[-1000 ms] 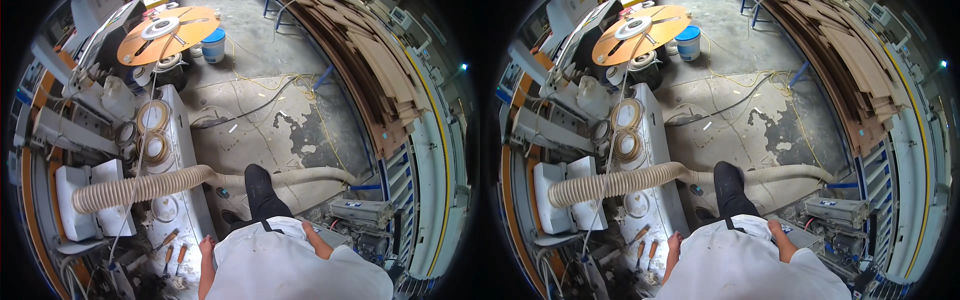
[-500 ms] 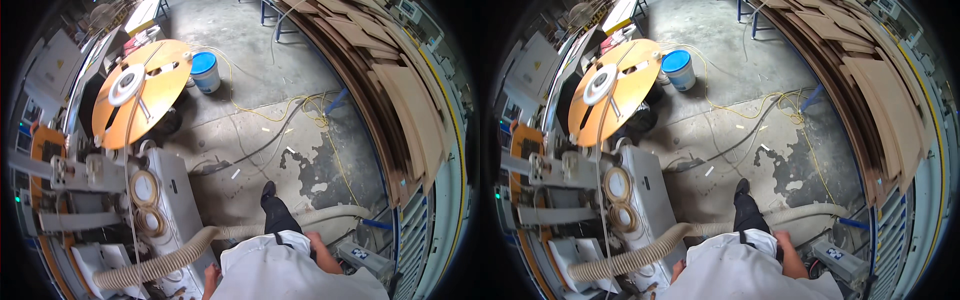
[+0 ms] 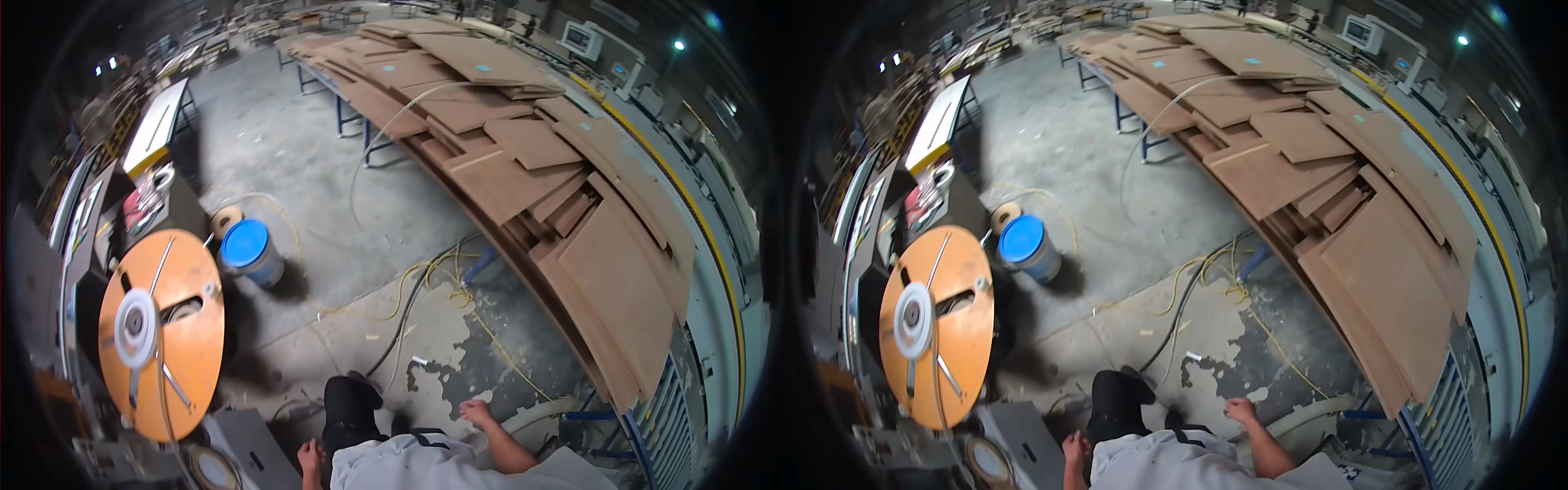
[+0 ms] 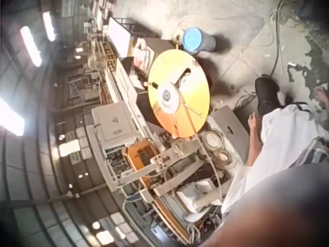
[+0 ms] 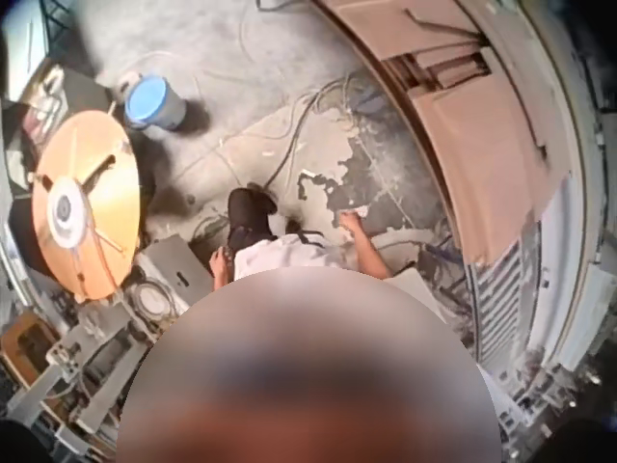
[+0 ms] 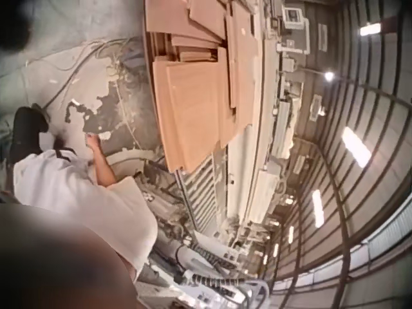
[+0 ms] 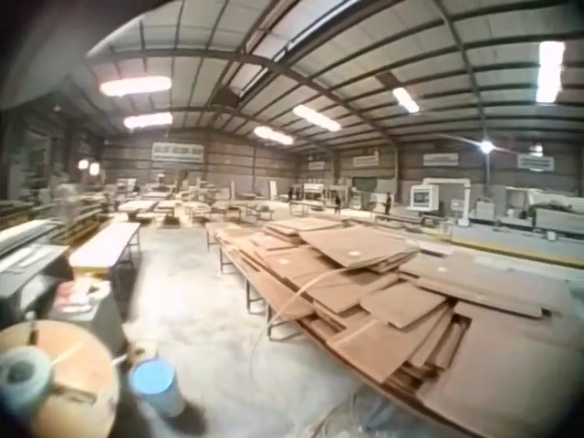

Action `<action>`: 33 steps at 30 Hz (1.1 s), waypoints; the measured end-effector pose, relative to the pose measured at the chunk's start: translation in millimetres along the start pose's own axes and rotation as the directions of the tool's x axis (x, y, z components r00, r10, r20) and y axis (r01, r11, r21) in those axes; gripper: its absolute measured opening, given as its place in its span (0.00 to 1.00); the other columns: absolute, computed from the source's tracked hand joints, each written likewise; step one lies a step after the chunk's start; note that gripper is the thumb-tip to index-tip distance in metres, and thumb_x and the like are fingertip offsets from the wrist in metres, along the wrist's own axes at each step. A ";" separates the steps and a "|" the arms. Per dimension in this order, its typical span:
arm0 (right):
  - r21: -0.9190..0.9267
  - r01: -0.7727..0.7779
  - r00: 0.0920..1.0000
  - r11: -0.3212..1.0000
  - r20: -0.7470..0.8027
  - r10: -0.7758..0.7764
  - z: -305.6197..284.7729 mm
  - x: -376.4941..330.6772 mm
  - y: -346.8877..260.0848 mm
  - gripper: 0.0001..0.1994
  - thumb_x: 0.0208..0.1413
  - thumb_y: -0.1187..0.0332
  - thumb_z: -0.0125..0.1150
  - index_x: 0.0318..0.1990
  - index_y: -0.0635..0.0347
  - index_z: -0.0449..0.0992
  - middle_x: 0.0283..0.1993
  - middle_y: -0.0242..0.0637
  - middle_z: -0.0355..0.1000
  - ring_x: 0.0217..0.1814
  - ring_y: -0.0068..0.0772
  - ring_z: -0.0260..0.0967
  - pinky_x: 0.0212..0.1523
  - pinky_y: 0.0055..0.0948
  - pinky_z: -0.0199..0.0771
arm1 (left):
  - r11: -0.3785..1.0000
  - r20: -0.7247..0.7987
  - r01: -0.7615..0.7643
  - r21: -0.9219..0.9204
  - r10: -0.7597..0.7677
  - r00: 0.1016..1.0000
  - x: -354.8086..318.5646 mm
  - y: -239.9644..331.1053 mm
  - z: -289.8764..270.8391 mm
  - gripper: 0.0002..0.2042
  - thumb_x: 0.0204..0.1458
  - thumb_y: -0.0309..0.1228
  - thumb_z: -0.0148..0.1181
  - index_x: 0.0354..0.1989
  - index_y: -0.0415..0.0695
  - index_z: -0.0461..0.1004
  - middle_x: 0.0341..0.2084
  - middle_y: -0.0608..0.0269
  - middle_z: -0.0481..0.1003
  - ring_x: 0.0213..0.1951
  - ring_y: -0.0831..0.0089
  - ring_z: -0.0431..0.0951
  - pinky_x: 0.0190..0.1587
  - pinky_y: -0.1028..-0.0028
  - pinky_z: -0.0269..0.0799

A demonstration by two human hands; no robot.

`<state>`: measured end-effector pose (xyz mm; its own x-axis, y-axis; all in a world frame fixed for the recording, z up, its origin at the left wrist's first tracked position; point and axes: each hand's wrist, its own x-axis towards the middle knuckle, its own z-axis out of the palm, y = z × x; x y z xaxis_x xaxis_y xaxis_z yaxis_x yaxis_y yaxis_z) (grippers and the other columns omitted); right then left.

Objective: Applying tape to wood panels and operating the control panel of an industrial manufacturing machine.

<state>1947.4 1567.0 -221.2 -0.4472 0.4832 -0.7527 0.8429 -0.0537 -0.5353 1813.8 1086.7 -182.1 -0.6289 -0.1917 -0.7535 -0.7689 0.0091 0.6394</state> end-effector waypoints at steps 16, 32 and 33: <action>0.059 -0.023 0.996 0.998 0.088 0.018 120.1 198.6 -389.4 0.13 0.57 0.58 0.58 0.43 0.54 0.81 0.34 0.31 0.79 0.30 0.21 0.76 0.33 0.25 0.78 | 0.938 0.207 -0.161 0.308 0.099 0.973 280.4 240.1 70.7 0.08 0.53 0.32 0.55 0.37 0.40 0.73 0.31 0.51 0.74 0.39 0.58 0.74 0.39 0.58 0.70; -0.340 -0.084 0.966 0.937 0.201 0.159 3.3 385.4 -495.5 0.14 0.55 0.56 0.57 0.35 0.55 0.80 0.31 0.33 0.78 0.29 0.32 0.75 0.32 0.34 0.75 | 0.997 0.148 0.074 0.005 -0.074 0.986 522.5 610.4 213.5 0.16 0.60 0.41 0.47 0.35 0.40 0.74 0.25 0.54 0.76 0.32 0.59 0.76 0.37 0.60 0.72; -0.272 -0.112 0.962 0.956 0.211 0.173 59.1 406.5 -537.0 0.13 0.55 0.56 0.57 0.36 0.55 0.80 0.30 0.33 0.77 0.29 0.32 0.75 0.32 0.34 0.75 | 0.997 0.152 0.071 0.006 -0.071 0.986 534.1 635.8 225.1 0.17 0.60 0.41 0.46 0.35 0.39 0.74 0.25 0.54 0.76 0.32 0.59 0.76 0.37 0.60 0.72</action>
<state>1295.3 1740.6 -262.3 -0.3479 0.2716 -0.8973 0.9370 0.1325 -0.3232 963.0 1211.1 -212.6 -0.5832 -0.0406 -0.8113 -0.8120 0.0009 0.5836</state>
